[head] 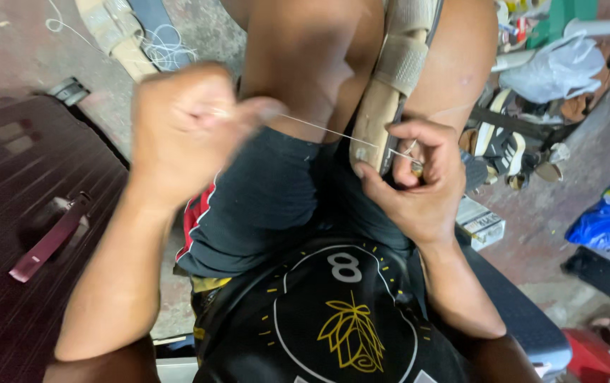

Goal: The person sews a beige slide sandal using a curved awl and white thread. They repeatedly pierce the sole and pull the thread through to attach the upper strap, working on the sandal while it rests on their lap.

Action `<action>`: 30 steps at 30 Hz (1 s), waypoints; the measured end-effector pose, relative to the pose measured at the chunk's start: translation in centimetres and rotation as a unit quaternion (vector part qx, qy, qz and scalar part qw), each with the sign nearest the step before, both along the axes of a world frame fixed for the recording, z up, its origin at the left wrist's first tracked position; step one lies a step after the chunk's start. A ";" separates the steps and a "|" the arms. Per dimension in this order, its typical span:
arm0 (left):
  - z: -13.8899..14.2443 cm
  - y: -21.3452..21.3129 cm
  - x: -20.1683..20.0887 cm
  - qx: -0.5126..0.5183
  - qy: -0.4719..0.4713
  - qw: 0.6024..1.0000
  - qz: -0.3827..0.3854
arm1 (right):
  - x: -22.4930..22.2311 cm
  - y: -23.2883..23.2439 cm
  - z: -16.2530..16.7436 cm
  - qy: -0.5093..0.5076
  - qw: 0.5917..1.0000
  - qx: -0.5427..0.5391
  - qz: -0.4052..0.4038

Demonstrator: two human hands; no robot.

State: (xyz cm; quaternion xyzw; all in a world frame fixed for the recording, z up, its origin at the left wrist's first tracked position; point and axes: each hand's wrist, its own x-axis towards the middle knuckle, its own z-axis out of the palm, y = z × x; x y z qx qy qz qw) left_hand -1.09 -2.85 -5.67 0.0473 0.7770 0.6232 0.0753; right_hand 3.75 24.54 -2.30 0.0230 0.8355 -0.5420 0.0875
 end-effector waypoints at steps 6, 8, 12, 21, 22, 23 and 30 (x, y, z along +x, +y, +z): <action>-0.5 -0.6 0.9 -0.178 0.060 0.977 0.099 | 0.4 0.3 -0.1 -0.009 1.000 -0.009 0.003; 1.1 1.0 1.1 -0.220 0.178 0.954 0.096 | 0.4 0.1 -0.1 -0.005 0.999 0.030 0.013; 2.7 4.9 1.6 -0.184 0.238 0.954 -0.016 | 0.1 -0.4 0.6 -0.001 0.998 0.055 0.044; 0.7 6.0 1.8 -0.196 0.240 0.947 -0.081 | -2.6 1.9 8.1 -0.247 0.826 0.454 0.225; 0.7 6.0 1.7 -0.197 0.244 0.946 -0.078 | -2.6 1.6 7.8 -0.112 0.874 0.423 0.211; 0.7 6.0 1.7 -0.191 0.247 0.947 -0.079 | -2.4 1.2 7.2 0.024 0.903 0.384 0.193; 0.9 5.5 1.4 -0.192 0.242 0.947 -0.089 | -2.7 0.0 3.4 0.133 0.934 0.274 0.188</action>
